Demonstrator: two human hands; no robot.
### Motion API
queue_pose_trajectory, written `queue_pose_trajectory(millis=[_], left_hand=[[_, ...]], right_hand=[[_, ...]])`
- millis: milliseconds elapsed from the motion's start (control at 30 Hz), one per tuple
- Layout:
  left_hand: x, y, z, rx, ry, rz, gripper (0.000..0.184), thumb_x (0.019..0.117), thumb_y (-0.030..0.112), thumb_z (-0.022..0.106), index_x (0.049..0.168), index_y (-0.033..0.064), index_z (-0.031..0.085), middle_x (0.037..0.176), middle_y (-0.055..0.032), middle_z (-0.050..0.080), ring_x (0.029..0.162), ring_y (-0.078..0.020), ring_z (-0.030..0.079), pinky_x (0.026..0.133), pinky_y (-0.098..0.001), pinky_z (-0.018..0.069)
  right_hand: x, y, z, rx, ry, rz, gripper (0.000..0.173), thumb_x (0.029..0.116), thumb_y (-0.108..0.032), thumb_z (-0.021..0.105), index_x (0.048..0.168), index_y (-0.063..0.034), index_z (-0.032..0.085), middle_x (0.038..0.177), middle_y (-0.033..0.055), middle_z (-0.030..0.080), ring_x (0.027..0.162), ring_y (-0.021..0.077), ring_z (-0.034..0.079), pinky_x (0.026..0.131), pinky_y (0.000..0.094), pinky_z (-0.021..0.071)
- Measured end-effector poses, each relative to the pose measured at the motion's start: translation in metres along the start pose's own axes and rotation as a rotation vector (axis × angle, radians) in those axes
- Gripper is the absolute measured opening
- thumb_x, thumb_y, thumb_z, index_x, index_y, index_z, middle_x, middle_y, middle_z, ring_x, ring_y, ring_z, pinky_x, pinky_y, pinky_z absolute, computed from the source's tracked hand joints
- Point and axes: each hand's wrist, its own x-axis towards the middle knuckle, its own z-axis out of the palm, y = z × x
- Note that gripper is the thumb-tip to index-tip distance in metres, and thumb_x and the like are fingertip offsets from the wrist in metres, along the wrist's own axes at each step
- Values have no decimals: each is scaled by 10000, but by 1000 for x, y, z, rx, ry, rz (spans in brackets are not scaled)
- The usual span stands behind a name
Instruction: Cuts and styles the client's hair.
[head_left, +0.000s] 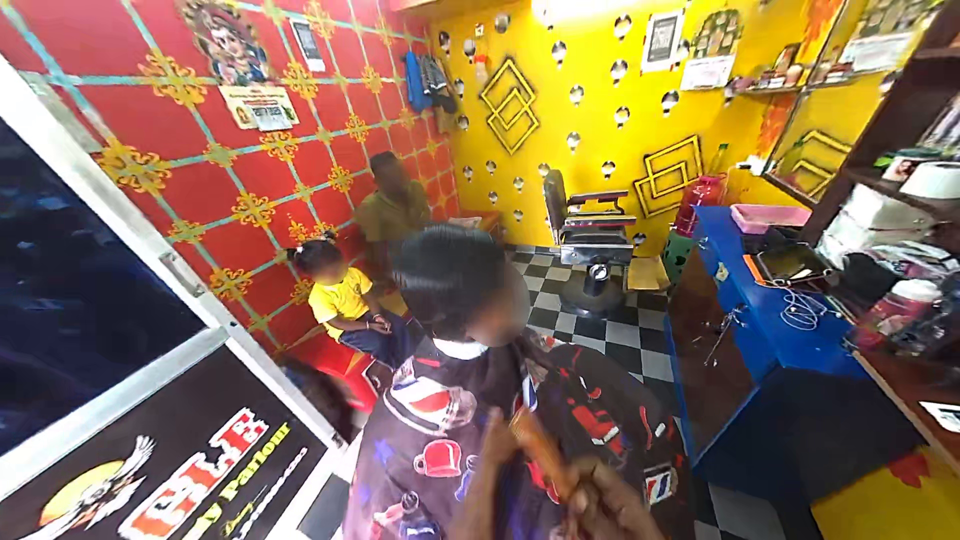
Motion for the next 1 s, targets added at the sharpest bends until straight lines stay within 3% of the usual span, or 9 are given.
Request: queue_pose_trajectory(millis=[67, 133, 200, 300, 433, 600, 733, 900, 1000], left_hand=[[27, -4, -65, 113, 127, 210, 819, 924, 699, 555, 1569, 228, 373, 1525, -50, 512, 1370, -238, 522, 1133, -469, 455], [71, 7, -132, 309, 187, 472, 606, 982, 666, 461, 1449, 285, 523, 1432, 42, 591, 1307, -185, 571, 1082, -428, 496], [131, 28, -182, 473, 108, 671, 578, 1054, 600, 328, 1339, 190, 620, 1394, 20, 620, 1322, -181, 565, 1094, -418, 489], [227, 52, -209, 627, -169, 683, 599, 1111, 440, 265, 1321, 27, 643, 1407, -112, 617, 1351, -234, 544, 1139, -452, 447], [299, 30, -195, 840, -512, 591, 514, 1074, 436, 414, 1419, 103, 601, 1489, -76, 560, 1403, -234, 501, 1186, -512, 360], [283, 16, -165, 1076, -746, 693, 535, 1077, 503, 343, 1450, 217, 599, 1543, -17, 519, 1465, -293, 428, 1222, -622, 245], [261, 18, -151, 1282, -849, 801, 522, 1087, 434, 333, 1501, 190, 537, 1615, -95, 412, 1510, -339, 341, 1234, -615, 193], [246, 9, -150, 1417, -874, 924, 484, 1086, 306, 390, 1540, 162, 476, 1658, -100, 332, 1545, -361, 250, 1250, -595, 170], [235, 6, -149, 1428, -914, 973, 613, 1083, 463, 313, 1543, 86, 461, 1645, -111, 357, 1540, -355, 260, 1246, -578, 169]], right_hand=[[51, -19, -5, -185, 174, -147, 229, 1037, -211, 571, 1170, -26, 599, 883, 26, 691, 715, 120, 661, 626, 307, 582], [102, -45, -10, -432, 310, -278, 207, 1012, -221, 598, 1116, -55, 666, 916, 29, 715, 765, 133, 685, 682, 331, 602], [154, -74, -14, -643, 347, -412, 177, 993, -176, 622, 1088, -49, 700, 953, 34, 718, 826, 113, 688, 746, 322, 600], [221, -98, -12, -786, 304, -614, 157, 981, -127, 649, 1069, -24, 728, 1009, 59, 730, 902, 98, 702, 842, 307, 603], [244, -86, -19, -852, 241, -712, 139, 975, -116, 667, 1047, -38, 758, 1026, 66, 746, 952, 103, 707, 894, 310, 582], [214, -42, -20, -1009, 270, -727, 148, 989, -153, 656, 1034, -90, 782, 997, 50, 760, 955, 184, 709, 899, 407, 551], [206, -17, -22, -1012, 257, -678, 167, 998, -196, 643, 1039, -116, 784, 966, 29, 754, 903, 174, 702, 831, 369, 555], [211, -8, -29, -734, -5, -423, 137, 986, -125, 643, 1044, -72, 756, 842, 11, 724, 684, 62, 652, 647, 243, 562], [206, -23, -41, -712, -297, -252, 122, 973, -103, 651, 1015, -92, 765, 797, 3, 704, 643, 72, 632, 615, 266, 557]])
